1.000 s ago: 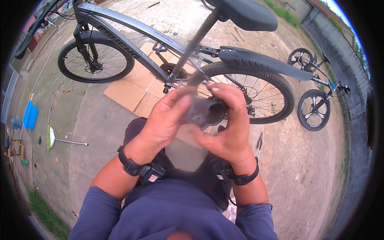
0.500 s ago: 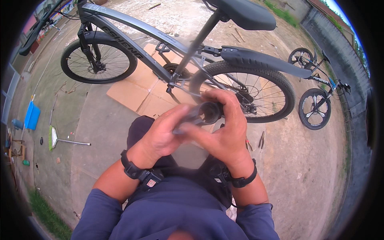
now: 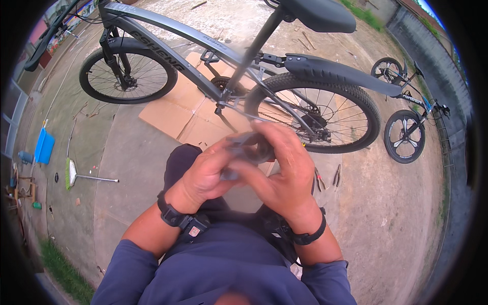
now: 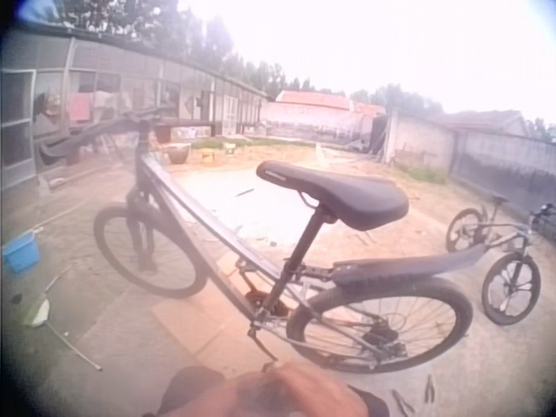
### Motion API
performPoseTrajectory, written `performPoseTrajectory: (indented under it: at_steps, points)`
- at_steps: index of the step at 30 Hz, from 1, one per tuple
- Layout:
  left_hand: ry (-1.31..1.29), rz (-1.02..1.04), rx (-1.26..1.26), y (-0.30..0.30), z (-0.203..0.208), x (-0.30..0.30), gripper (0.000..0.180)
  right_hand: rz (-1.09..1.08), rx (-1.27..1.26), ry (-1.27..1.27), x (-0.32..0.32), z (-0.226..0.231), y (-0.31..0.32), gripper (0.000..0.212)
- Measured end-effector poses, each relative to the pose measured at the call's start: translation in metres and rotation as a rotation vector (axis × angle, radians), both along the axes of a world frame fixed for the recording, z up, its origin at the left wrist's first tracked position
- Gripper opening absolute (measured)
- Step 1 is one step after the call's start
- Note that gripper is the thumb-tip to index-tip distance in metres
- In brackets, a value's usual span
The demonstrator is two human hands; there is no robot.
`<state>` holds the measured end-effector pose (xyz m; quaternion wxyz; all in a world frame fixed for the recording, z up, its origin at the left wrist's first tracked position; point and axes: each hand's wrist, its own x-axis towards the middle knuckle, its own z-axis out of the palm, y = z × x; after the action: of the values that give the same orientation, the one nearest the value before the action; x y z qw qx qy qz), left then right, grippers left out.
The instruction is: The person assembles a mounting bracket and attaches it to the seat post of a bicycle by hand. They insert a rubber shim into the bracket and then clamp the assembly around the metal post.
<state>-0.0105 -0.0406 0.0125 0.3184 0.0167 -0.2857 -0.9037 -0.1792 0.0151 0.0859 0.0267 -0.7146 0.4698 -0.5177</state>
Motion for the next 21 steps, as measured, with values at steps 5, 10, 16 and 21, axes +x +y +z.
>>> performPoseTrajectory:
  at_steps: [5, 10, 16, 21]
  points:
    - [-0.155, 0.085, -0.003, 0.008, 0.014, 0.002, 0.041, -0.004, 0.014, -0.029, -0.004, -0.003, 0.003, 0.061]
    - [-0.147, 0.095, 0.020, 0.012, 0.015, 0.004, 0.040, -0.030, -0.010, -0.005, -0.005, -0.007, 0.006, 0.061]
    - [-0.140, 0.050, 0.045, 0.011, 0.006, 0.011, 0.043, -0.023, -0.041, 0.034, -0.001, -0.008, 0.004, 0.057]
    - [-0.105, 0.008, 0.067, 0.014, -0.005, 0.013, 0.050, -0.008, -0.083, 0.009, 0.000, -0.014, 0.001, 0.054]
